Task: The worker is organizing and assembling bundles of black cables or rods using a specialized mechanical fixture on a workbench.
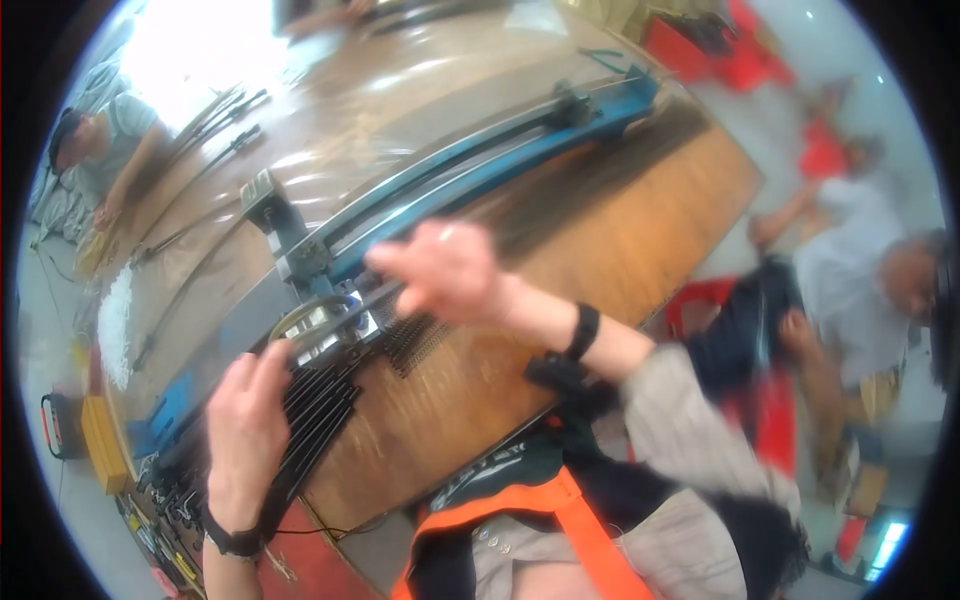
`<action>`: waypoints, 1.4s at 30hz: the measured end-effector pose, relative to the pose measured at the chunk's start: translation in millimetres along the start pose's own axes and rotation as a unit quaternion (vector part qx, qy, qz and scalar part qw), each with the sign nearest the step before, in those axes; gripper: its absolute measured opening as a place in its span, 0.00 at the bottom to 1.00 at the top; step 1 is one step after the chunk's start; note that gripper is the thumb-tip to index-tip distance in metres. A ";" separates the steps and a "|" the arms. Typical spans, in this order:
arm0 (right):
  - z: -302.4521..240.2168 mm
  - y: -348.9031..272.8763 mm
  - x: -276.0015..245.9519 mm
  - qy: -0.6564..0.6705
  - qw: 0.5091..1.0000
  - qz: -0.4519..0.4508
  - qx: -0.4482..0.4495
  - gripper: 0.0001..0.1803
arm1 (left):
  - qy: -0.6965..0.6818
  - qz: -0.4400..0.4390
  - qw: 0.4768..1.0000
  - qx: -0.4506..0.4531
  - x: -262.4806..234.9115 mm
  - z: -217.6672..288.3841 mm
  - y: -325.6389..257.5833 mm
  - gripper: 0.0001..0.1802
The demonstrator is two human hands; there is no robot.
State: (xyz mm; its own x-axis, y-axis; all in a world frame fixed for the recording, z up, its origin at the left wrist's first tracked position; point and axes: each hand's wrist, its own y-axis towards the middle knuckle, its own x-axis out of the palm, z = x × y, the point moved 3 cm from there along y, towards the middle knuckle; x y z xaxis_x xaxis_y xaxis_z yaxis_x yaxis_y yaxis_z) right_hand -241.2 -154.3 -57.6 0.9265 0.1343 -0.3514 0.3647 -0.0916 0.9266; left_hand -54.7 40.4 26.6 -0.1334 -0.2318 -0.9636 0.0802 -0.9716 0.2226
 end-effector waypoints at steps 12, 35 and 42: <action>43.3 45.8 88.6 0.181 0.928 -0.198 0.257 0.06 | 0.112 0.232 0.955 -0.150 -85.1 -88.7 -74.6 0.13; 29.7 72.5 155.8 -0.057 0.944 -0.324 -0.010 0.04 | 0.023 0.158 0.943 -0.291 -63.5 -124.0 -145.5 0.12; 137.0 30.3 -12.1 -0.212 0.919 -0.333 -0.007 0.04 | 0.033 0.069 0.966 -0.247 -35.3 -115.6 -113.5 0.12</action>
State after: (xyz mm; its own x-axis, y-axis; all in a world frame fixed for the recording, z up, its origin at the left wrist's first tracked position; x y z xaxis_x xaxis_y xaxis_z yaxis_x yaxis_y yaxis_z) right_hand -228.7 -293.8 -43.6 0.4529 -0.2409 -0.8584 0.8649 -0.1151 0.4886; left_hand 55.1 164.3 18.1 -0.0251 -0.3380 -0.9408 0.5574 -0.7860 0.2676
